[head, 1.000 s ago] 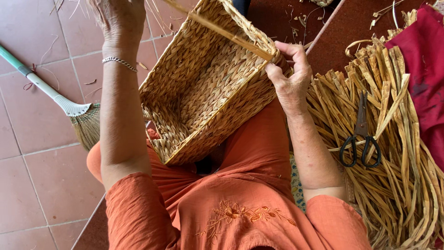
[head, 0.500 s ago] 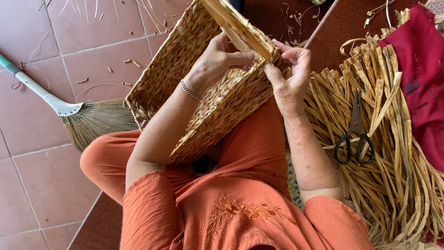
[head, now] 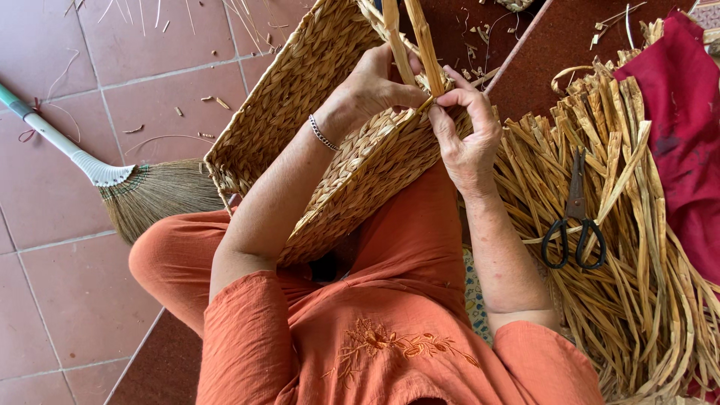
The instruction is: The person weaves a rectangular basket using dried palm strips, interlacing them along the rim and trimming excess with scissors. The person sits on the floor and works on the basket placed on their lap.
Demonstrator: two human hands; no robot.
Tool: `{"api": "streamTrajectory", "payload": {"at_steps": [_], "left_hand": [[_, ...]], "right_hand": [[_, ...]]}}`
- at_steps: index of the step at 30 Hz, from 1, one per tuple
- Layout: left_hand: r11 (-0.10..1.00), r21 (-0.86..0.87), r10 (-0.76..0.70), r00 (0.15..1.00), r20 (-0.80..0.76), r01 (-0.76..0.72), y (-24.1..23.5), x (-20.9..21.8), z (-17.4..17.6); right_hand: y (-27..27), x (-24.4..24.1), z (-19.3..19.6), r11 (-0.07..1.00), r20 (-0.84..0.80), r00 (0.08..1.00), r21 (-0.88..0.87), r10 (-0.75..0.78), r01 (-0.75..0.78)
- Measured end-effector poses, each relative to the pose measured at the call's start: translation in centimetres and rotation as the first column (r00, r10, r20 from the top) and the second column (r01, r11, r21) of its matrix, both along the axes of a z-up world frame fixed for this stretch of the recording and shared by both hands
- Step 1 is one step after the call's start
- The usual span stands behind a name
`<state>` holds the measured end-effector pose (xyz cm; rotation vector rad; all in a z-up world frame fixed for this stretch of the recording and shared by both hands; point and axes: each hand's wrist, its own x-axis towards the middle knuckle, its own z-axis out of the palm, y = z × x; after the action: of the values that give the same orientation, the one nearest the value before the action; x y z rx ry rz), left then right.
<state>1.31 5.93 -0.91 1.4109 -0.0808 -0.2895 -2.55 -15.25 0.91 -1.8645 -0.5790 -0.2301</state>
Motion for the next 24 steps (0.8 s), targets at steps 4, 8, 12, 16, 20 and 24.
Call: {"api": "streamTrajectory", "payload": {"at_steps": [4,8,12,16,20,24], "left_hand": [[0.992,-0.106,0.058,0.998,-0.038,-0.062,-0.2,-0.4,-0.2],[0.973,-0.227,0.043,0.999,-0.008,-0.043,-0.5,-1.1,-0.2],[0.975,-0.208,0.081,0.997,0.014,-0.076,-0.4,-2.5,0.0],[0.991,-0.086,0.107,0.994,0.010,-0.106,-0.6,-3.1,0.0],[0.979,-0.190,0.062,0.997,-0.036,-0.067,-1.8,-2.7,-0.4],[0.988,-0.137,0.062,0.995,-0.077,-0.072,-1.3,-3.3,0.2]], "right_hand": [[-0.4,-0.2,0.2,0.991,0.160,0.987,-0.133,0.008,0.013],[-0.1,-0.1,-0.9,0.993,0.124,0.991,-0.106,-0.046,0.059],[-0.9,-0.3,-2.0,0.995,0.216,0.972,0.056,-0.097,0.087],[-4.3,-1.8,-1.5,0.983,-0.056,0.988,0.102,-0.146,0.151],[-5.1,-2.0,-1.4,0.998,0.105,0.992,-0.025,-0.063,0.066],[-2.5,-0.1,-1.5,0.985,0.203,0.979,-0.173,0.017,0.019]]}}
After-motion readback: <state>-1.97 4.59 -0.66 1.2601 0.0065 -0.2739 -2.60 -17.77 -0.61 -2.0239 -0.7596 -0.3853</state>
